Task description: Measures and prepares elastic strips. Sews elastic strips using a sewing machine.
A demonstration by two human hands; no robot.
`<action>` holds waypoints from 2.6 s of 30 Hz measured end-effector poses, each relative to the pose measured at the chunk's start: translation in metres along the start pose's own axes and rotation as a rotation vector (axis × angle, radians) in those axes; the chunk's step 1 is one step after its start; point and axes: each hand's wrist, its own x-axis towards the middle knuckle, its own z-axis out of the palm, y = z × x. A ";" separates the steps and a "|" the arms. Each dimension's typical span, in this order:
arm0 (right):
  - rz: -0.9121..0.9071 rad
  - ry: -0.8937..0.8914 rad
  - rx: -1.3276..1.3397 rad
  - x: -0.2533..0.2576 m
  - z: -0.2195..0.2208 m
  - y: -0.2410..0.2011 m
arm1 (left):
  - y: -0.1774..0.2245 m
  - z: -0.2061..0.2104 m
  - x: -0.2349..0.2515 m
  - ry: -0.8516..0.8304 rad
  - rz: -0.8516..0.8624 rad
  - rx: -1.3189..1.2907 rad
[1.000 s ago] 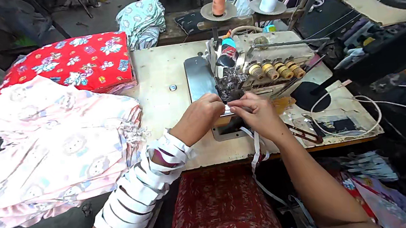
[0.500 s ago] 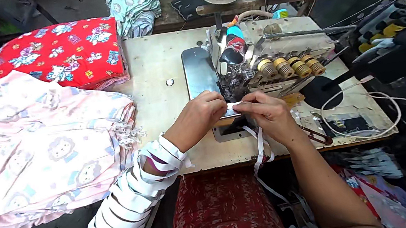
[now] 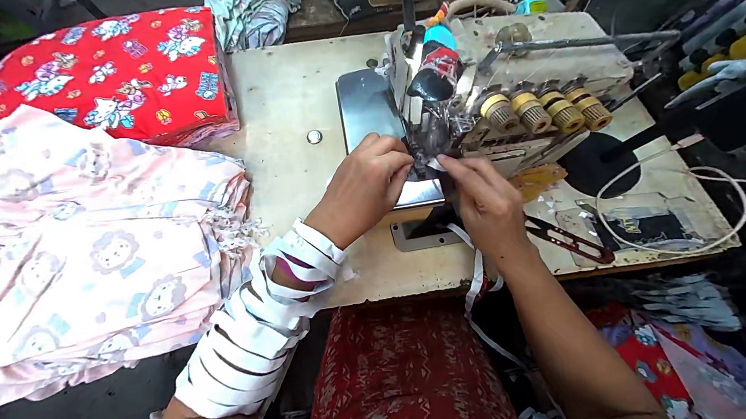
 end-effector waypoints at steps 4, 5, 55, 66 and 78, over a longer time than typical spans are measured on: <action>0.078 0.084 -0.030 -0.009 -0.010 -0.008 | -0.007 0.000 0.011 -0.015 -0.088 0.086; 0.135 0.070 0.005 -0.014 -0.012 -0.010 | -0.009 -0.001 0.015 -0.038 -0.126 0.096; 1.020 0.730 0.154 0.021 -0.188 0.094 | 0.041 -0.014 -0.157 0.535 -0.105 -0.391; 1.258 0.590 -0.129 0.062 -0.188 0.100 | 0.022 0.015 -0.178 0.625 -0.519 -0.505; 1.243 0.588 -0.189 0.061 -0.188 0.096 | 0.022 0.019 -0.178 0.619 -0.514 -0.500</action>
